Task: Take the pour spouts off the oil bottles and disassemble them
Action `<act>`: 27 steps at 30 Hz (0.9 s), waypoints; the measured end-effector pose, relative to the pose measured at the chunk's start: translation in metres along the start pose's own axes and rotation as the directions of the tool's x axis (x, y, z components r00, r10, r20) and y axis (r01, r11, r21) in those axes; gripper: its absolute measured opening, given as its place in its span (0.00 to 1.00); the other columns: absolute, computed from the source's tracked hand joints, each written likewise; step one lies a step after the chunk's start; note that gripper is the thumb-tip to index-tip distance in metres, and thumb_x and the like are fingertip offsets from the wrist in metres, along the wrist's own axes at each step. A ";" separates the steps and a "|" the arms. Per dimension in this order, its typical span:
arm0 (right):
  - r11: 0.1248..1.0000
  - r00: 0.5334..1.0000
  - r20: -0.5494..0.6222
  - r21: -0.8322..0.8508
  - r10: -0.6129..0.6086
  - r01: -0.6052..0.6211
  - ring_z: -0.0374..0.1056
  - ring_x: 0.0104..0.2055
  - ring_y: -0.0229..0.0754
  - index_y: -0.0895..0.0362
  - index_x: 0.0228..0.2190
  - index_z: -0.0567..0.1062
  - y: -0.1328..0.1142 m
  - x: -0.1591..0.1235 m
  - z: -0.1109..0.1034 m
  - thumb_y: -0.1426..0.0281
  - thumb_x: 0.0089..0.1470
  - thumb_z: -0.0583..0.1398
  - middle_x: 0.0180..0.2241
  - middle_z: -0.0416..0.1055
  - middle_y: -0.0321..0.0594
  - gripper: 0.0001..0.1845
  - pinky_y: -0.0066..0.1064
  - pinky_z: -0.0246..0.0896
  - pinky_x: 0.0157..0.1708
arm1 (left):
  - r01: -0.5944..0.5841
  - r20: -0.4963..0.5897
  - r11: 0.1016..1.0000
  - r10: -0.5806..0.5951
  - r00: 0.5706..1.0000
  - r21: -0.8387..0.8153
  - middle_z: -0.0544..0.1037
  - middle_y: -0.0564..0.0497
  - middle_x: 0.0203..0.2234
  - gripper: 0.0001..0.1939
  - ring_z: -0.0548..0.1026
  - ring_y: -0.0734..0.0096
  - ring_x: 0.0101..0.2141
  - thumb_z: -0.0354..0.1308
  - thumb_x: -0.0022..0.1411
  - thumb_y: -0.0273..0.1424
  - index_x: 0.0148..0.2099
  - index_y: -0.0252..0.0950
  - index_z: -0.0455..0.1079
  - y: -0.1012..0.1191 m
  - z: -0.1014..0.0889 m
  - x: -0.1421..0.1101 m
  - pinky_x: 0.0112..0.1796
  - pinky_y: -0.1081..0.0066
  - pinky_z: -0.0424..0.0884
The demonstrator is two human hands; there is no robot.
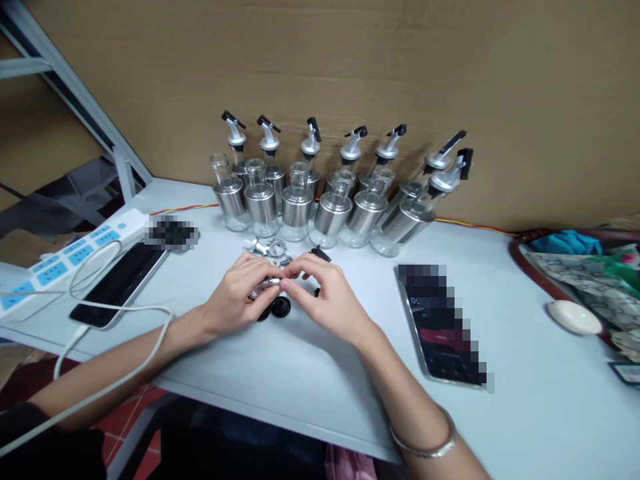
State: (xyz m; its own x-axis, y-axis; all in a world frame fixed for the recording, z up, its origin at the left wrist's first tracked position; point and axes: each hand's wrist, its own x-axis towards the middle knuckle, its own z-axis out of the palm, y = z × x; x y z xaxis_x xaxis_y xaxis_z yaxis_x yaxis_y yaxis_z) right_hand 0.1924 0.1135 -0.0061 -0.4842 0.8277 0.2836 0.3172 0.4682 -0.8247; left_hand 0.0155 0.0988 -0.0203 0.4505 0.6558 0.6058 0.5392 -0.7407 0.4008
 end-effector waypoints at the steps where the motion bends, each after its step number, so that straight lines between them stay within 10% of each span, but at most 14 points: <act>1: 1.000 1.000 0.009 0.021 0.018 -0.018 0.65 0.34 0.39 0.58 0.28 0.71 0.000 0.000 0.000 0.65 0.55 0.57 0.30 0.69 0.39 0.09 0.31 0.58 0.37 | -0.008 0.002 1.000 0.008 1.000 0.007 0.74 0.52 0.27 0.02 0.70 0.72 0.28 0.50 0.63 0.25 0.37 0.33 0.64 0.000 0.000 0.000 0.34 0.69 0.62; 17: 0.997 0.995 0.090 0.064 0.031 -0.037 0.62 0.33 0.36 0.57 0.30 0.68 -0.001 0.000 0.005 0.63 0.61 0.50 0.30 0.67 0.36 0.13 0.27 0.56 0.34 | -0.026 -0.070 0.999 0.024 0.997 -0.021 0.71 0.48 0.36 0.14 0.73 0.72 0.32 0.47 0.66 0.30 0.51 0.36 0.49 -0.004 0.012 -0.005 0.32 0.71 0.70; 27: 0.941 0.999 0.003 -0.335 -0.045 0.043 0.60 0.27 0.37 0.56 0.26 0.62 0.006 -0.002 0.015 0.66 0.63 0.43 0.24 0.64 0.37 0.16 0.30 0.52 0.29 | -0.070 -0.018 0.995 0.072 0.997 0.077 0.73 0.46 0.38 0.12 0.74 0.69 0.35 0.47 0.66 0.29 0.50 0.36 0.50 -0.004 0.012 -0.003 0.37 0.66 0.70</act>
State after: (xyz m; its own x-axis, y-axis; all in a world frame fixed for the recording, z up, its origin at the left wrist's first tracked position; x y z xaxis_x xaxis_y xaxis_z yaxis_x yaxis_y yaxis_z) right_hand 0.1833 0.1098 -0.0189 -0.5004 0.8051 0.3185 0.5509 0.5799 -0.6002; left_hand 0.0205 0.1011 -0.0322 0.4750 0.5981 0.6455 0.5597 -0.7714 0.3028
